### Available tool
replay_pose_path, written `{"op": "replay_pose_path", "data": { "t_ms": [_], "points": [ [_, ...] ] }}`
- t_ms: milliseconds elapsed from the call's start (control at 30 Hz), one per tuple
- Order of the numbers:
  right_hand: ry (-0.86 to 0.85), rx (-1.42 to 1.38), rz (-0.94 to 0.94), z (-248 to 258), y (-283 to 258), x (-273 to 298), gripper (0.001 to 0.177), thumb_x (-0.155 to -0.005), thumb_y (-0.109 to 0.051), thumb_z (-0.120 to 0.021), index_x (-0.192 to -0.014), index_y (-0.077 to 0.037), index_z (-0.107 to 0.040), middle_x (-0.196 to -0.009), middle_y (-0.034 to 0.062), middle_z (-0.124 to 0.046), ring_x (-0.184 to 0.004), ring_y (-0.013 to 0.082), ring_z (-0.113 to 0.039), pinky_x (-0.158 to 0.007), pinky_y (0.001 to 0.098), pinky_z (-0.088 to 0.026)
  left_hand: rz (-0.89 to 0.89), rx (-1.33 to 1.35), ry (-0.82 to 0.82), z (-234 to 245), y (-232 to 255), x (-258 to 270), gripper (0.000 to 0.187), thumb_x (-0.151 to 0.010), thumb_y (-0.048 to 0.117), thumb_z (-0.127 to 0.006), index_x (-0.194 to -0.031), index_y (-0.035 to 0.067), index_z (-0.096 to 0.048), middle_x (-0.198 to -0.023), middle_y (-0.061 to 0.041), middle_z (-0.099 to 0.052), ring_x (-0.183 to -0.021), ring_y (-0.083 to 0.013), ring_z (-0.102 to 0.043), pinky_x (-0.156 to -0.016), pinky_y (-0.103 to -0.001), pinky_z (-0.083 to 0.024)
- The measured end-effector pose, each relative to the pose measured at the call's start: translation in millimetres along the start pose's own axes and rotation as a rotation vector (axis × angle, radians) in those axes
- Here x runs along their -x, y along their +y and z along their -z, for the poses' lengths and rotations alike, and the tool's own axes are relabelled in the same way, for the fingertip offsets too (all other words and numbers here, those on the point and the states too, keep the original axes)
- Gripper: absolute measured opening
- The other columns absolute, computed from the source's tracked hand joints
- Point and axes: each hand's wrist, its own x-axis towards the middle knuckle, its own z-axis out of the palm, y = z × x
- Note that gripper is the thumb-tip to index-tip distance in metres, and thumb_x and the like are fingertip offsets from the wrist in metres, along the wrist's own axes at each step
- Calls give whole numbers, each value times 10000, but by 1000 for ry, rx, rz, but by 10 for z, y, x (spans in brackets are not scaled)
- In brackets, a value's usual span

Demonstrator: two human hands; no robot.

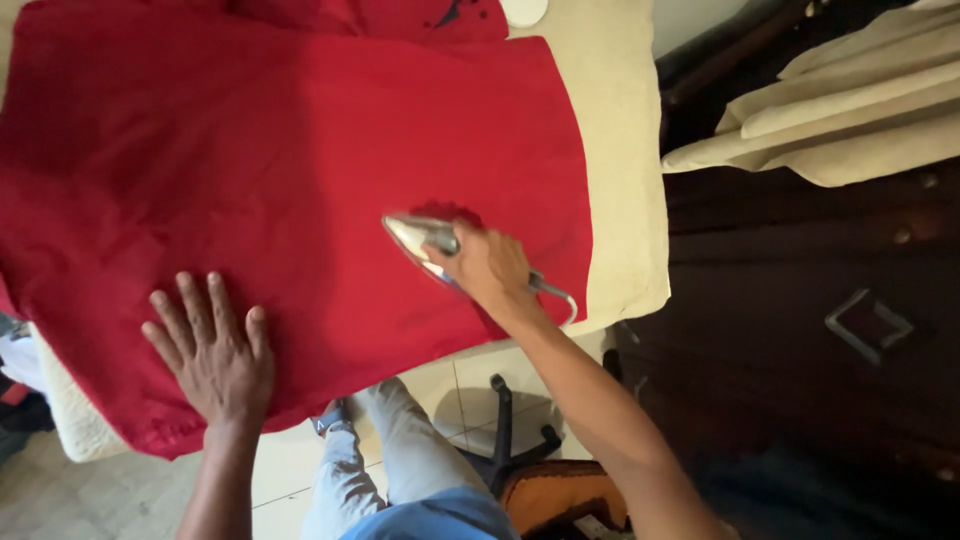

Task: Ironing and folding red and blue collared shirts on a makeshift ironing table.

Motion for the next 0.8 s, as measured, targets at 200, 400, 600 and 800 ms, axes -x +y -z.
{"op": "replay_pose_path", "data": {
  "t_ms": [200, 400, 600, 800],
  "points": [
    [236, -155, -203, 293, 882, -870, 439, -895, -536, -754, -938, -100, -765, -762, 173, -742, -668, 354, -717, -570, 502, -558, -8, -40, 18, 15, 94, -22, 637, -1154, 466, -387, -1652, 70, -415, -1754, -178, -258, -1623, -431, -121, -1297, -606, -42],
    [54, -212, -506, 816, 1578, -1205, 478, -878, -534, -828, -941, -68, -745, -803, 109, -748, -685, 218, -724, -679, 418, -582, 10, -57, 31, -11, 38, -8, 609, -1160, 425, -424, -1617, 23, -444, -1747, -192, -293, -1641, -410, -153, -1318, -596, -69],
    [480, -579, -273, 401, 2854, -1245, 406, -963, -434, -863, -931, -46, -747, -821, 65, -729, -700, 138, -649, -661, 346, -537, 130, 110, 299, 390, 70, 449, 411, -1234, 268, -579, -1500, -33, -489, -1671, -282, -417, -1594, -425, -329, -1349, -554, -255],
    [867, -1403, -294, 269, 3455, -1017, 378, -1036, -380, -676, -815, -85, -593, -659, 4, -542, -558, 142, -480, -516, 340, -362, 744, 319, 473, 298, -330, 1139, 388, -1092, 131, -654, -1405, -58, -522, -1341, -246, -621, -1191, -313, -676, -1013, -384, -615]
  ]
}}
